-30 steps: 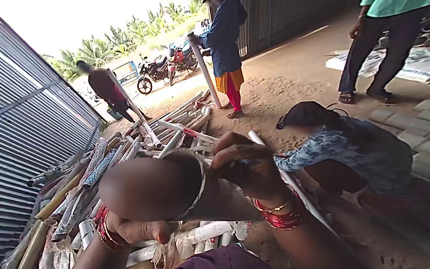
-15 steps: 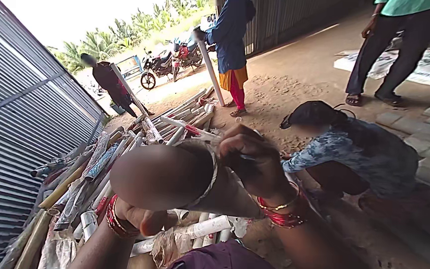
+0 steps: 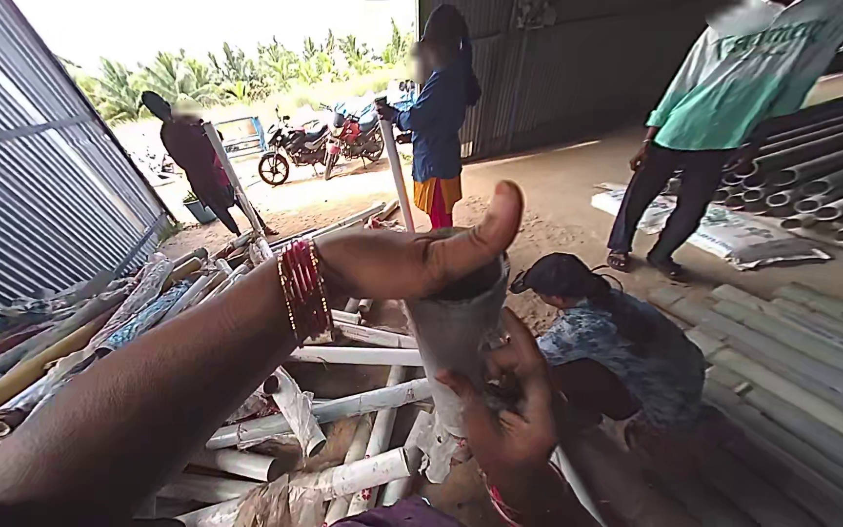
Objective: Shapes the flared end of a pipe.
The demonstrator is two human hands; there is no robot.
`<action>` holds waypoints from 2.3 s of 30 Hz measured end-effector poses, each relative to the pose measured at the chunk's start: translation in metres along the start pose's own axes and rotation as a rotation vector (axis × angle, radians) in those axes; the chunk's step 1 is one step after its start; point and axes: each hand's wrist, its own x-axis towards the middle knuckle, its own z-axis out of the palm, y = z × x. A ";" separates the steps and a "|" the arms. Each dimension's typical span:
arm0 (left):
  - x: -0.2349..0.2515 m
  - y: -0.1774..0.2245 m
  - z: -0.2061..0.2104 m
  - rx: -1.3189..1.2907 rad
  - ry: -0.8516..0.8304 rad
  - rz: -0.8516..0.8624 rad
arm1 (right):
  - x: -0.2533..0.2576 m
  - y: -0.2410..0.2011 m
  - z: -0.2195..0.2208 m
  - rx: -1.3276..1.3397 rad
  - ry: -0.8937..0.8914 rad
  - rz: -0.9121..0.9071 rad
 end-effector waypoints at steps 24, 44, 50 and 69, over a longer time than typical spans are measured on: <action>0.088 0.000 0.032 0.532 0.103 0.335 | 0.050 0.034 -0.057 0.180 0.410 0.186; 0.069 -0.027 0.007 0.446 0.205 0.256 | 0.040 0.063 -0.021 -0.203 0.296 -0.258; 0.064 -0.031 0.009 0.474 0.208 0.331 | 0.044 0.064 -0.014 -0.325 0.232 -0.309; 0.044 -0.036 0.009 0.270 0.380 0.183 | 0.031 0.014 -0.049 -0.283 0.041 -0.002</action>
